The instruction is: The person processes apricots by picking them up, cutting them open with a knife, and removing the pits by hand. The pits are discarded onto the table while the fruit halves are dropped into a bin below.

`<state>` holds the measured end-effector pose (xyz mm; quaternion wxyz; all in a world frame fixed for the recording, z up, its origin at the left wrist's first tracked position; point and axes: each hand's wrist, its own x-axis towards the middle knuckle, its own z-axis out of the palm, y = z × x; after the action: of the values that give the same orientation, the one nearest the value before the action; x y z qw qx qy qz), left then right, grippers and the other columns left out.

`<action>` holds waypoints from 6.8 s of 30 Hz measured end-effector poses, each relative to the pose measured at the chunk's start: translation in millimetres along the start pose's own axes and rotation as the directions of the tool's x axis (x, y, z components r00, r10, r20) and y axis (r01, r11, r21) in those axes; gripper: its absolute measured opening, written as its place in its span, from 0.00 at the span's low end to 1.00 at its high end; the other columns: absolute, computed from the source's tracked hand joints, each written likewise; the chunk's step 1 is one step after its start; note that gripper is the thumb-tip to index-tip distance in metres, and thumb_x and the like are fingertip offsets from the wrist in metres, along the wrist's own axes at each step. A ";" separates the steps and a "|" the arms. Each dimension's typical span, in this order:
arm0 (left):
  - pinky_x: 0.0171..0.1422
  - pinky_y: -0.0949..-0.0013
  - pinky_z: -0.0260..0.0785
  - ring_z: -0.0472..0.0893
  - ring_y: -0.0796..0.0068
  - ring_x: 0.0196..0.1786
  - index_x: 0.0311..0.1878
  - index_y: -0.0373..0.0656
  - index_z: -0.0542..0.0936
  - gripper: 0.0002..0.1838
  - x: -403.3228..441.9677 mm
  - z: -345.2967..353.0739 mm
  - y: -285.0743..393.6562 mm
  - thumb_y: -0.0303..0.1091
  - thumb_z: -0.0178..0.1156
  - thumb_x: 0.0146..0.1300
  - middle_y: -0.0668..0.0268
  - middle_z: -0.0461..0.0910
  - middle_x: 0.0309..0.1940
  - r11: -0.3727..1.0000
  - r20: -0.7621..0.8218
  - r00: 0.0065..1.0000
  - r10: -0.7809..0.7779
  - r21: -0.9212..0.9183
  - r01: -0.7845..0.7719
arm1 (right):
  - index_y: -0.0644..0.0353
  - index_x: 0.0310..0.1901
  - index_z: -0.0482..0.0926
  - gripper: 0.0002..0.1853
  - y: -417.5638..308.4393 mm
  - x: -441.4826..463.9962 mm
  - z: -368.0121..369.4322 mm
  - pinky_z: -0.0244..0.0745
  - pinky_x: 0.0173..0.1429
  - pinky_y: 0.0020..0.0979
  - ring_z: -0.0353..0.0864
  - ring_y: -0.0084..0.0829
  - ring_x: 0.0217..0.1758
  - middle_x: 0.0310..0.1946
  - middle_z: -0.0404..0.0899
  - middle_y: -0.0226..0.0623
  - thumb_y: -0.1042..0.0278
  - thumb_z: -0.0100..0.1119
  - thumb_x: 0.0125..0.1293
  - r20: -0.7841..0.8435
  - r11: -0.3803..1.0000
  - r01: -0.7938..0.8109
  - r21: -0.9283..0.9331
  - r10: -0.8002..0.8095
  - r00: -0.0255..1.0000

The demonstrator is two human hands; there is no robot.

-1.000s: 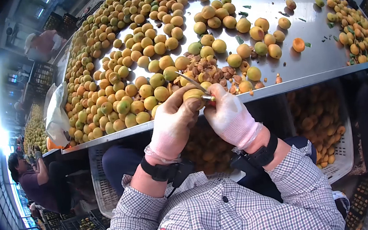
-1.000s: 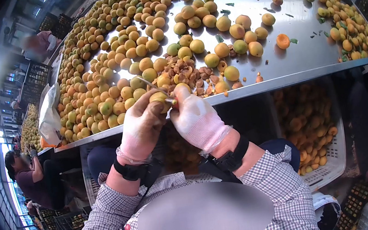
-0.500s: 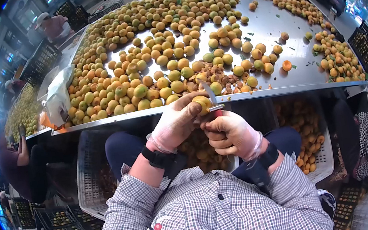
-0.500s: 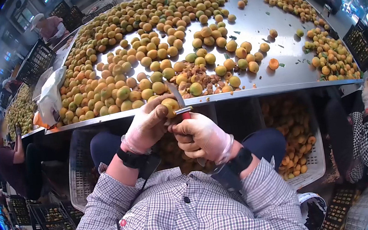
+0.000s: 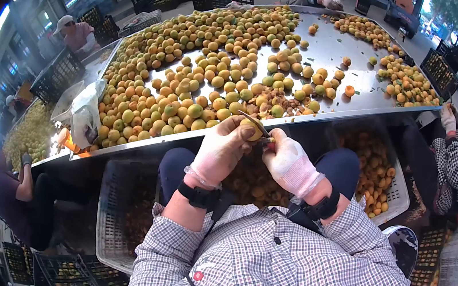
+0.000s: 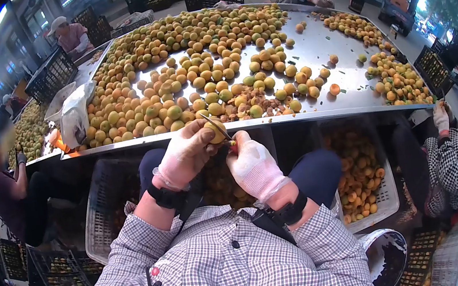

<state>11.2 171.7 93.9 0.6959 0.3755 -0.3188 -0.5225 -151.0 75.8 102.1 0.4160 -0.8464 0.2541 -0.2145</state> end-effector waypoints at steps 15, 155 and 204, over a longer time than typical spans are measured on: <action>0.60 0.60 0.73 0.78 0.68 0.58 0.65 0.37 0.70 0.23 23.2 -11.0 -25.7 0.40 0.57 0.74 0.62 0.78 0.54 0.978 -0.147 0.969 0.201 -0.026 -0.207 | 0.69 0.49 0.73 0.14 5.4 38.8 6.7 0.76 0.47 0.48 0.81 0.61 0.44 0.33 0.82 0.59 0.70 0.54 0.64 0.067 0.995 0.029 -0.099 -0.022 0.997; 0.44 0.62 0.75 0.82 0.53 0.43 0.62 0.37 0.72 0.19 99.6 8.1 -81.3 0.25 0.55 0.68 0.48 0.80 0.45 0.627 -0.500 0.854 0.145 0.714 0.311 | 0.50 0.25 0.63 0.19 93.5 144.5 5.5 0.41 0.16 0.26 0.48 0.19 0.12 0.14 0.54 0.21 0.58 0.47 0.76 0.013 0.054 -0.040 0.998 0.435 0.901; 0.57 0.58 0.75 0.83 0.53 0.51 0.55 0.42 0.81 0.23 177.8 -97.8 -20.0 0.38 0.68 0.56 0.52 0.84 0.46 -0.360 -0.355 0.926 -0.127 0.887 0.291 | 0.66 0.48 0.74 0.13 100.2 146.1 -8.3 0.76 0.35 0.37 0.80 0.31 0.28 0.27 0.80 0.41 0.63 0.56 0.73 0.056 0.772 -0.304 0.558 0.330 0.942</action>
<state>127.8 14.9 35.5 0.0098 0.8564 -0.4944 -0.1484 -67.2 -70.7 47.4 0.6693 -0.6274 0.3283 -0.2249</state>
